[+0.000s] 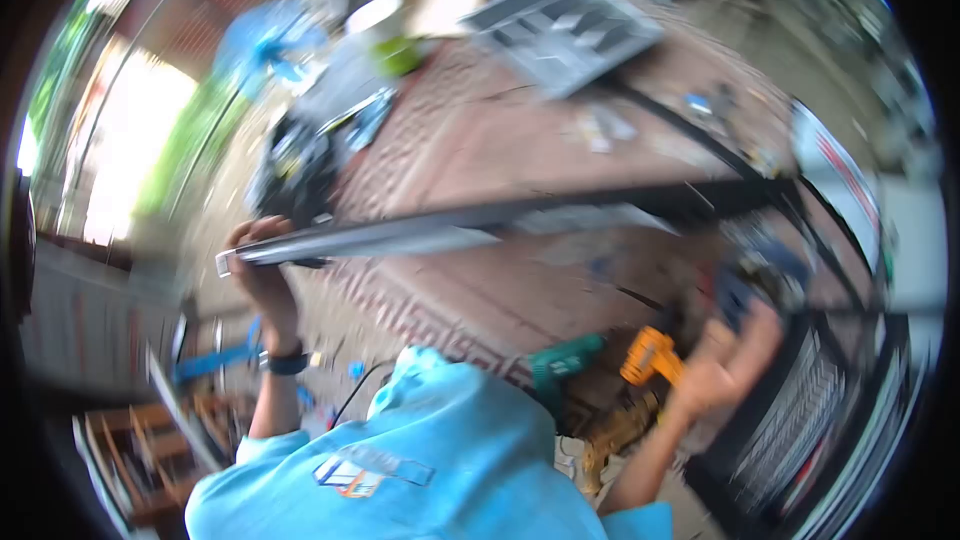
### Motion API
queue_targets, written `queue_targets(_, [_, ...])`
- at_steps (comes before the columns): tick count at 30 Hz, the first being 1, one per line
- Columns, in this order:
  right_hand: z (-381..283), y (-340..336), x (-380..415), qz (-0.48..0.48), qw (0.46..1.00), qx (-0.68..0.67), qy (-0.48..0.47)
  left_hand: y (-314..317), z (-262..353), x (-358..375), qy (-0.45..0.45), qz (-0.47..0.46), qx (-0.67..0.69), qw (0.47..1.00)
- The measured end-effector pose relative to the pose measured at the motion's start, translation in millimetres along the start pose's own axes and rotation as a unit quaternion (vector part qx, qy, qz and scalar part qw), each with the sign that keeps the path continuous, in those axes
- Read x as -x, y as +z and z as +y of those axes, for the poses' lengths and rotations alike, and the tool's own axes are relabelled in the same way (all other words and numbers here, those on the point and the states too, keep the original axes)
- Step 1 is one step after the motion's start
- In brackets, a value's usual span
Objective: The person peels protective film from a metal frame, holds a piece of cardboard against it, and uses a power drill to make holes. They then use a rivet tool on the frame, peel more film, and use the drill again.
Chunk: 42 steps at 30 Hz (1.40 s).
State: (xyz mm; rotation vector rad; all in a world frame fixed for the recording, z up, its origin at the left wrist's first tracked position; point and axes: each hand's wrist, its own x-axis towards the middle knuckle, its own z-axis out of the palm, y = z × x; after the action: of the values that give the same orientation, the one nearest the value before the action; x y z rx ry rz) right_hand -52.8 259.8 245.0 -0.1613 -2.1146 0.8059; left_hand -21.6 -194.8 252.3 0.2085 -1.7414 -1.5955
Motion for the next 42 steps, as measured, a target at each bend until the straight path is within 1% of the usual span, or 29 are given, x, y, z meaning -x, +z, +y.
queue_targets(1, [25, -8, -14, 0.022, 0.997, 0.013, -0.069, -4, 0, 12, 0.012, 0.003, -0.007, 1.000])
queue_targets(2, [-6, 10, -27, 0.108, 0.986, -0.092, -0.089, -7, 3, 27, 0.022, 0.018, 0.017, 0.999])
queue_targets(3, [-8, 10, -32, 0.095, 0.977, -0.189, -0.008, -9, 4, 43, 0.029, 0.025, 0.050, 0.998])
queue_targets(4, [-24, 16, -31, 0.076, 0.970, -0.220, 0.070, -16, 3, 60, 0.034, 0.035, 0.037, 0.998])
queue_targets(5, [-42, 26, -25, 0.051, 0.950, -0.287, 0.114, -23, 3, 78, 0.035, 0.038, 0.032, 0.998])
queue_targets(7, [-45, 21, -17, 0.001, 0.973, -0.172, 0.155, -29, -2, 110, 0.063, 0.031, 0.047, 0.996])
queue_targets(8, [-34, 9, -13, -0.026, 0.985, -0.092, 0.145, -28, -9, 122, 0.093, 0.061, 0.061, 0.992])
queue_targets(9, [-16, -1, -14, -0.031, 0.982, -0.087, 0.165, -28, -8, 127, 0.091, 0.074, 0.052, 0.992])
queue_targets(11, [-15, -2, -6, 0.001, 0.972, -0.125, 0.200, -40, -12, 132, 0.117, 0.016, 0.009, 0.993])
queue_targets(13, [-16, -7, -5, -0.008, 0.969, -0.123, 0.215, -40, -11, 130, 0.109, 0.012, 0.013, 0.994])
queue_targets(17, [-35, -10, -14, -0.052, 0.980, 0.009, 0.191, -39, -15, 128, 0.151, -0.006, 0.032, 0.988])
queue_targets(18, [-32, -20, -26, -0.062, 0.969, 0.238, 0.005, -37, -18, 128, 0.167, -0.002, 0.054, 0.984])
queue_targets(19, [-64, -22, -32, -0.013, 0.870, 0.464, -0.164, -34, -21, 126, 0.185, 0.003, 0.075, 0.980])
queue_targets(20, [-88, -15, -37, -0.072, 0.954, 0.264, -0.127, -34, -21, 126, 0.187, 0.001, 0.081, 0.979])
queue_targets(21, [-112, -3, -39, -0.124, 0.988, 0.050, -0.083, -33, -22, 126, 0.191, -0.002, 0.093, 0.977])
queue_targets(22, [-147, 6, -38, -0.308, 0.947, -0.034, -0.083, -32, -22, 126, 0.190, 0.006, 0.095, 0.977])
queue_targets(23, [-187, 17, -32, -0.480, 0.866, -0.115, -0.078, -32, -22, 126, 0.186, 0.015, 0.096, 0.978])
queue_targets(24, [-229, 33, -16, -0.578, 0.791, -0.167, -0.106, -30, -21, 124, 0.187, 0.025, 0.075, 0.979])
queue_targets(25, [-249, 47, -5, -0.657, 0.707, -0.202, -0.166, -27, -21, 122, 0.190, 0.027, 0.086, 0.978])
queue_targets(27, [-280, 67, 19, -0.760, 0.586, -0.234, -0.155, -22, -21, 119, 0.188, 0.054, 0.091, 0.976])
queue_targets(30, [-301, 96, 50, -0.788, 0.559, -0.204, -0.157, -27, -23, 118, 0.189, 0.037, 0.089, 0.977])
queue_targets(32, [-321, 113, 51, -0.886, 0.435, -0.097, -0.126, -25, -22, 117, 0.183, 0.032, 0.095, 0.978])
queue_targets(33, [-330, 119, 49, -0.889, 0.430, -0.091, -0.127, -26, -20, 117, 0.179, 0.040, 0.095, 0.978])
queue_targets(35, [-344, 128, 47, -0.930, 0.358, -0.005, -0.082, -28, -18, 118, 0.163, 0.014, 0.082, 0.983])
queue_targets(36, [-345, 131, 48, -0.931, 0.357, -0.003, -0.080, -25, -20, 117, 0.166, 0.027, 0.100, 0.981])
queue_targets(38, [-347, 137, 52, -0.957, 0.284, -0.057, -0.013, -24, -26, 125, 0.154, 0.030, 0.117, 0.981])
queue_targets(39, [-350, 141, 52, -0.956, 0.287, -0.057, -0.008, -23, -28, 127, 0.146, 0.034, 0.133, 0.980])
queue_targets(41, [-357, 151, 50, -0.969, 0.243, 0.016, -0.026, -25, -30, 123, 0.148, 0.028, 0.136, 0.979])
queue_targets(42, [-352, 152, 52, -0.962, 0.268, -0.024, -0.041, -24, -30, 122, 0.151, 0.027, 0.134, 0.979])
